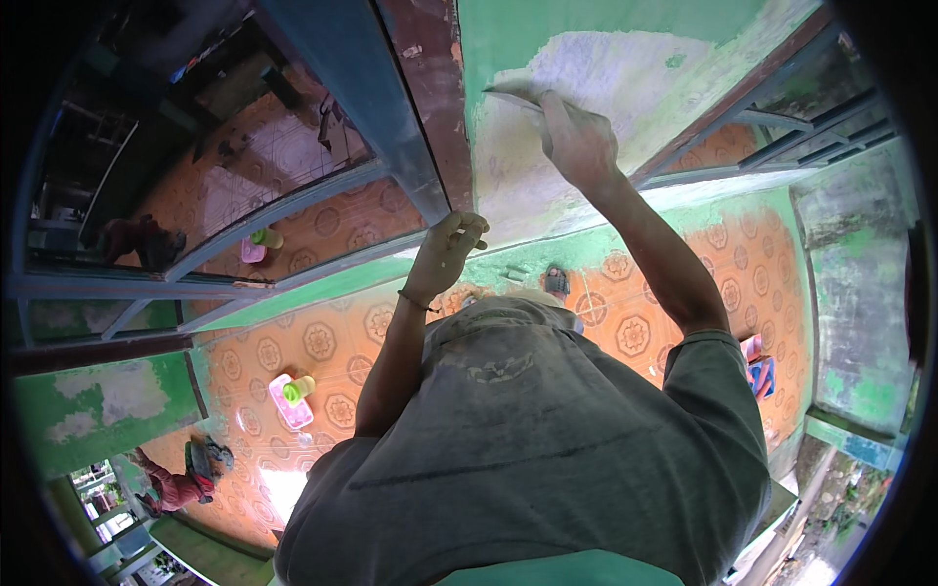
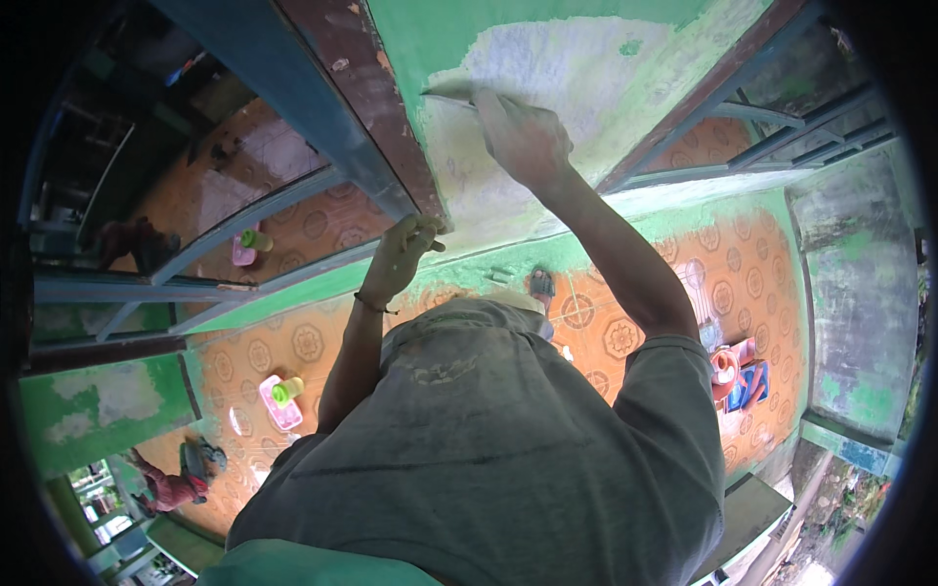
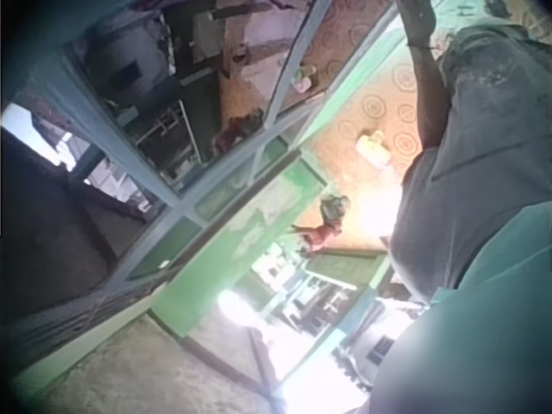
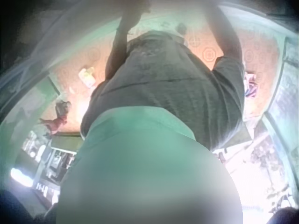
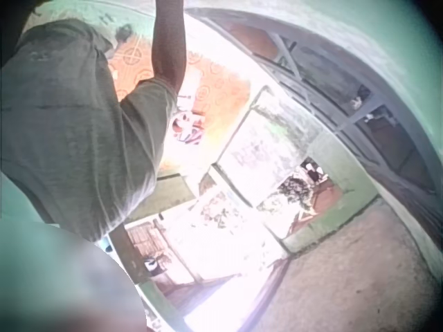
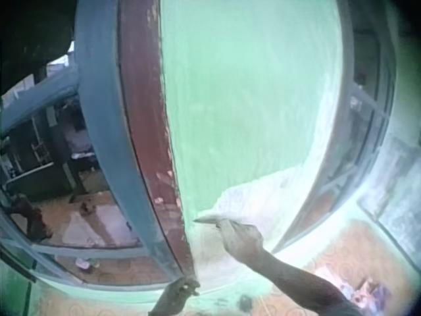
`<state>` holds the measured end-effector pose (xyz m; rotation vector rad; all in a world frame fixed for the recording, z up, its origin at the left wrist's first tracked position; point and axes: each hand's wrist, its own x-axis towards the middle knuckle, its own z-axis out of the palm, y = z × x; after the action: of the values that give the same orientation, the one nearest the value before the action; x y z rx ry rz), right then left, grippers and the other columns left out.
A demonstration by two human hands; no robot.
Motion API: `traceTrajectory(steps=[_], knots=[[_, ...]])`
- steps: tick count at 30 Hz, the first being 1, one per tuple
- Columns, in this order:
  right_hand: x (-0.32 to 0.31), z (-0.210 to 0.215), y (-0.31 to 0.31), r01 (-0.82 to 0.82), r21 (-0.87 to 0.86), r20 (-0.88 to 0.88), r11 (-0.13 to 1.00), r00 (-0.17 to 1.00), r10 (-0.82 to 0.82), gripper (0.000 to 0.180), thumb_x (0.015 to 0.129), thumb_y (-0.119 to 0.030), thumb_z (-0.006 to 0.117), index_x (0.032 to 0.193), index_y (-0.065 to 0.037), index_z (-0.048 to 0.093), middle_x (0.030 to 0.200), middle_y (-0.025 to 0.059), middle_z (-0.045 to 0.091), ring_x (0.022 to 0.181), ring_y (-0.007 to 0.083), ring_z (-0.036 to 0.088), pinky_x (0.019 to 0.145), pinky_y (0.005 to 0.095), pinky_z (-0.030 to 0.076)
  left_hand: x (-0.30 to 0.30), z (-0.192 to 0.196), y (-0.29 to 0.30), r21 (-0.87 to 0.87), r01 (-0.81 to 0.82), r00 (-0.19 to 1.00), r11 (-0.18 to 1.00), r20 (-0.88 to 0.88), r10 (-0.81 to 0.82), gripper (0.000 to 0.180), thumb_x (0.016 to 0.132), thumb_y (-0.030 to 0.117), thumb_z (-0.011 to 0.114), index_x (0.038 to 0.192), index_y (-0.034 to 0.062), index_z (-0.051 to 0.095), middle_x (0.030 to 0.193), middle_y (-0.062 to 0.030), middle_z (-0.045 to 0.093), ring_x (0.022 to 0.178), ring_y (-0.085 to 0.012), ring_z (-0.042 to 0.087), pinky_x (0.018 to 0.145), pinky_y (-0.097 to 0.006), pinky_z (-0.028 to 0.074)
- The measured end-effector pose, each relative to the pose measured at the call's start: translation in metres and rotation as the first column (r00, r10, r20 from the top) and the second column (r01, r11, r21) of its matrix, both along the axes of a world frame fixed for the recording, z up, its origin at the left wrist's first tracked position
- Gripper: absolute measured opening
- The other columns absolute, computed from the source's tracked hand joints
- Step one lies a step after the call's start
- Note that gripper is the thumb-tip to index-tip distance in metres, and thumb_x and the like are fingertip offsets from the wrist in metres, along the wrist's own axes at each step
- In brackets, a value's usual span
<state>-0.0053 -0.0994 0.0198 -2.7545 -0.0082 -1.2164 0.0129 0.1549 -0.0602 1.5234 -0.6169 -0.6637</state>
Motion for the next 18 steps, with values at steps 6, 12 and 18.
traceTrajectory(steps=[6,12,18], knots=[[-0.001,-0.004,-0.002,-0.156,-0.100,-0.266,0.983,0.956,0.125,0.010,0.094,-0.018,0.056,0.099,-0.009,0.054,0.082,0.0070,0.067,0.067,0.0277,0.068,0.054,0.0397,0.056,0.001,0.004,0.001,-0.024,0.013,1.000,1.000,0.024,-0.013,0.032,0.105,0.023,0.055,0.119,-0.0059,0.060,0.109,-0.0152,0.068,0.096,-0.0220,0.069,0.086,-0.033,0.055],[0.001,-0.010,0.007,-0.130,-0.017,-0.277,0.991,0.953,0.120,0.017,0.101,-0.025,0.054,0.103,-0.008,0.052,0.081,0.0100,0.069,0.067,0.0316,0.068,0.054,0.0431,0.055,0.010,0.008,0.001,-0.052,0.082,0.997,0.995,-0.002,-0.082,0.026,0.105,0.018,0.054,0.115,-0.0052,0.060,0.109,-0.0125,0.066,0.096,-0.0195,0.067,0.086,-0.033,0.055],[-0.013,-0.032,0.044,-0.148,0.726,-0.179,0.672,0.903,0.392,0.015,0.108,-0.018,0.045,0.116,-0.006,0.046,0.070,0.0084,0.060,0.057,0.0226,0.060,0.056,0.0334,0.050,0.016,0.019,-0.009,-0.006,-0.061,0.991,0.998,0.121,0.061,0.028,0.106,0.020,0.053,0.120,-0.0032,0.058,0.110,-0.0136,0.066,0.095,-0.0189,0.067,0.084,-0.032,0.054]])
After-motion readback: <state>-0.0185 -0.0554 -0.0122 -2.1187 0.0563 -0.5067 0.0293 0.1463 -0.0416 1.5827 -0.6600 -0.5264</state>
